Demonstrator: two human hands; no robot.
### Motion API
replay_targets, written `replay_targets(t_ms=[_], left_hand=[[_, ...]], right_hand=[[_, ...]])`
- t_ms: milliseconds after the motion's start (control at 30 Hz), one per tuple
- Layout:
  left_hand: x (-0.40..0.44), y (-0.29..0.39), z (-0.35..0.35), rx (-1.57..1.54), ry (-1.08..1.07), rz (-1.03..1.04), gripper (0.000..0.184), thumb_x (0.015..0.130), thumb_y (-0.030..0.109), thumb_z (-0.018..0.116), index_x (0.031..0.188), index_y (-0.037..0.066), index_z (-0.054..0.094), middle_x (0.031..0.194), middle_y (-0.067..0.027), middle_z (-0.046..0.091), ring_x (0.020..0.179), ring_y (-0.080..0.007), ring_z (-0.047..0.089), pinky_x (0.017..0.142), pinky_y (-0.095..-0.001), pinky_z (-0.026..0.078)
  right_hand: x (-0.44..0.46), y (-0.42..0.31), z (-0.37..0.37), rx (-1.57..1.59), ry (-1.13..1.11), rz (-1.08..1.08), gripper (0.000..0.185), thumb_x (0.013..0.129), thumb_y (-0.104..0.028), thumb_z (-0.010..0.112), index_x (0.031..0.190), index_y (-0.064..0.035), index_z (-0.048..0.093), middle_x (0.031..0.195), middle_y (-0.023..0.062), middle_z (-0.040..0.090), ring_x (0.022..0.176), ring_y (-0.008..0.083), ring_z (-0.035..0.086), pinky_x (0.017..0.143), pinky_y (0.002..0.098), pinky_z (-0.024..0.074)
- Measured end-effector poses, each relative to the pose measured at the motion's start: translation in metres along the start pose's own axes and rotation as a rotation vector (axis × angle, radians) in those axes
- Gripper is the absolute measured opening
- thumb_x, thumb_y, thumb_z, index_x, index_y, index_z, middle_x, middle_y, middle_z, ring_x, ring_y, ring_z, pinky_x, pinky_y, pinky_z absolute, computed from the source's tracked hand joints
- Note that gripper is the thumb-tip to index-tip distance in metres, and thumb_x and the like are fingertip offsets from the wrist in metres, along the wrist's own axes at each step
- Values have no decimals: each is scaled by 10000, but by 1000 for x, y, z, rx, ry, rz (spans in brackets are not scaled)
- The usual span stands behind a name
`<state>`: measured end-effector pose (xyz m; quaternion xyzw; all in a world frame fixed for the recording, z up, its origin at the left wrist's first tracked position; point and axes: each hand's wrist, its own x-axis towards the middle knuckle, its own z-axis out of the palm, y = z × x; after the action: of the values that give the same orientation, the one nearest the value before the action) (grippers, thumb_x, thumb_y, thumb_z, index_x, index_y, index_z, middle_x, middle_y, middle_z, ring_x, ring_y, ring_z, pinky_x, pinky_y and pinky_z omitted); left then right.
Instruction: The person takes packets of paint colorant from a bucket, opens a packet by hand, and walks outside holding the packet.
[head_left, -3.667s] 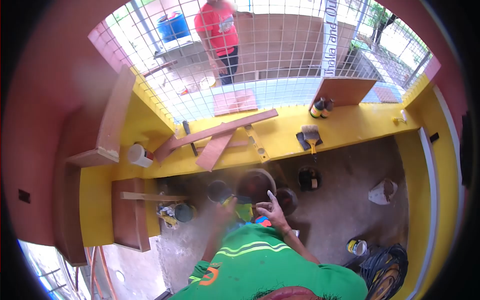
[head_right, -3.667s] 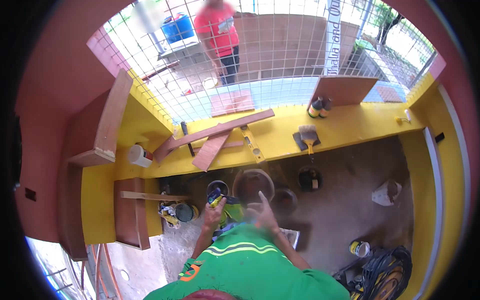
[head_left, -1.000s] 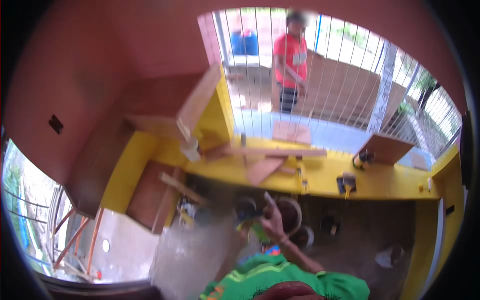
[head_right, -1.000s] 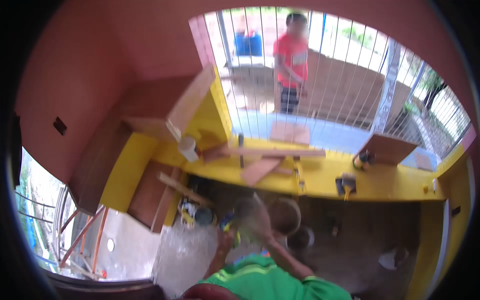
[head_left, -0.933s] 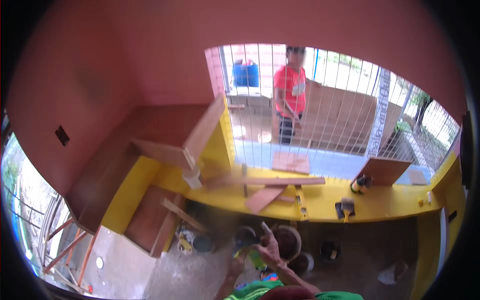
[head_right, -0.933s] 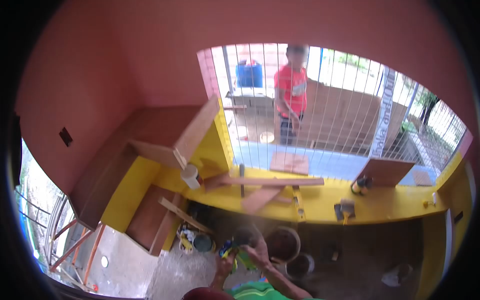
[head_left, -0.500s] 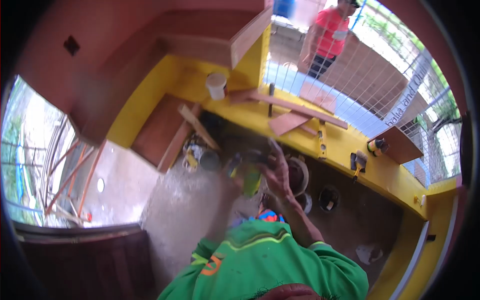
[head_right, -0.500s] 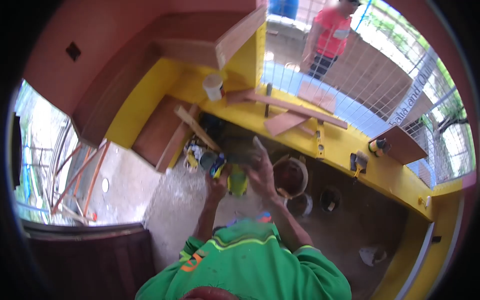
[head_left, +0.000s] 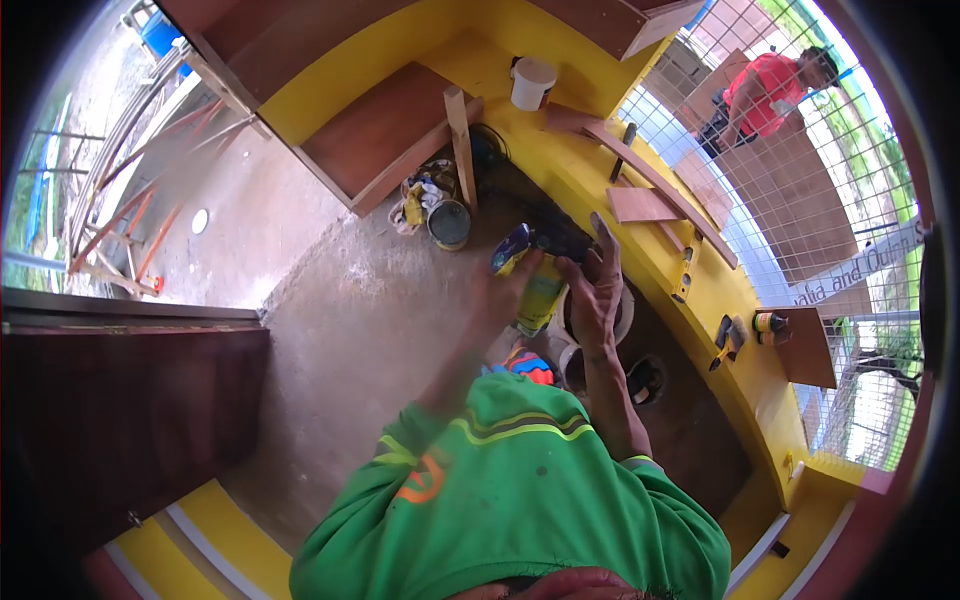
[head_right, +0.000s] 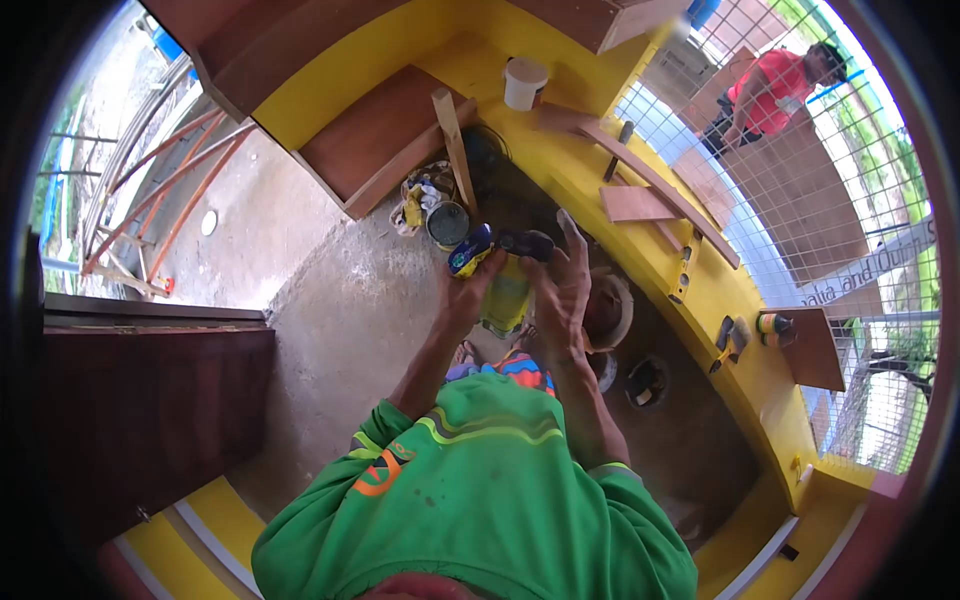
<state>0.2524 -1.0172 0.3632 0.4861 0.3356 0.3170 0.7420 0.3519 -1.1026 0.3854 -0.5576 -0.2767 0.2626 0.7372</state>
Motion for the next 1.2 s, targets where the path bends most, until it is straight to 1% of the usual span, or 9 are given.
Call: replay_targets(t_ms=[233,300,500,700,833,900,1033,1167,1200], left_hand=[[2,-8,-29,29,89,82,184,889,190,695,998,44,678,894,1,668,813,-74,600,719,-251,489],[7,-27,-39,2,93,113,252,881,195,692,1070,30,669,940,-38,687,862,-97,618,777,-273,496],[24,-32,-57,212,173,239,227,900,168,663,1078,27,667,986,-22,671,902,-106,605,789,-269,488],[18,-21,-48,53,112,6,292,936,141,601,1201,19,600,1123,-30,635,1001,-123,573,876,-284,457],[20,-29,-36,17,-28,93,285,944,136,591,1208,28,596,1119,-30,634,1018,-132,573,893,-290,452],[22,-40,-28,-9,-27,91,280,948,137,589,1206,31,597,1116,-30,636,1028,-135,572,901,-294,449],[54,-35,9,-76,-312,184,349,900,125,587,1231,15,577,923,-21,620,785,-101,598,731,-260,492],[39,65,120,174,-564,259,529,866,174,584,1355,3,474,754,12,508,651,-64,490,634,-219,445],[36,81,143,196,-692,310,591,858,148,612,1405,28,425,939,-26,556,754,-67,515,681,-225,454]], right_hand=[[5,9,24,-139,-68,83,754,822,66,606,1479,-33,249,1062,100,612,1028,158,558,939,282,427],[9,11,24,-97,-75,139,761,820,62,612,1481,-36,247,1045,97,611,1017,155,558,925,278,434],[30,30,29,-80,-174,92,806,824,-14,665,1495,-55,219,1207,158,581,1052,186,596,926,314,476],[31,36,15,-174,-183,96,817,828,-55,657,1503,-40,198,1297,138,546,1078,195,562,972,329,431],[26,1,-13,-350,-177,122,811,847,-98,646,1507,-40,179,1225,131,599,1073,189,574,957,330,442],[22,13,-46,-130,-40,-8,726,882,-103,596,1500,-51,219,1131,138,628,1015,187,604,943,317,450],[2,-56,-114,129,190,0,675,896,-99,501,1507,-63,217,1044,128,618,911,167,594,854,299,473],[-5,-101,-153,279,166,-295,692,898,-160,484,1515,-48,190,967,88,585,881,142,559,819,278,458],[0,-109,-157,256,183,-376,703,898,-176,485,1515,-38,179,957,82,575,885,142,553,829,276,450]])
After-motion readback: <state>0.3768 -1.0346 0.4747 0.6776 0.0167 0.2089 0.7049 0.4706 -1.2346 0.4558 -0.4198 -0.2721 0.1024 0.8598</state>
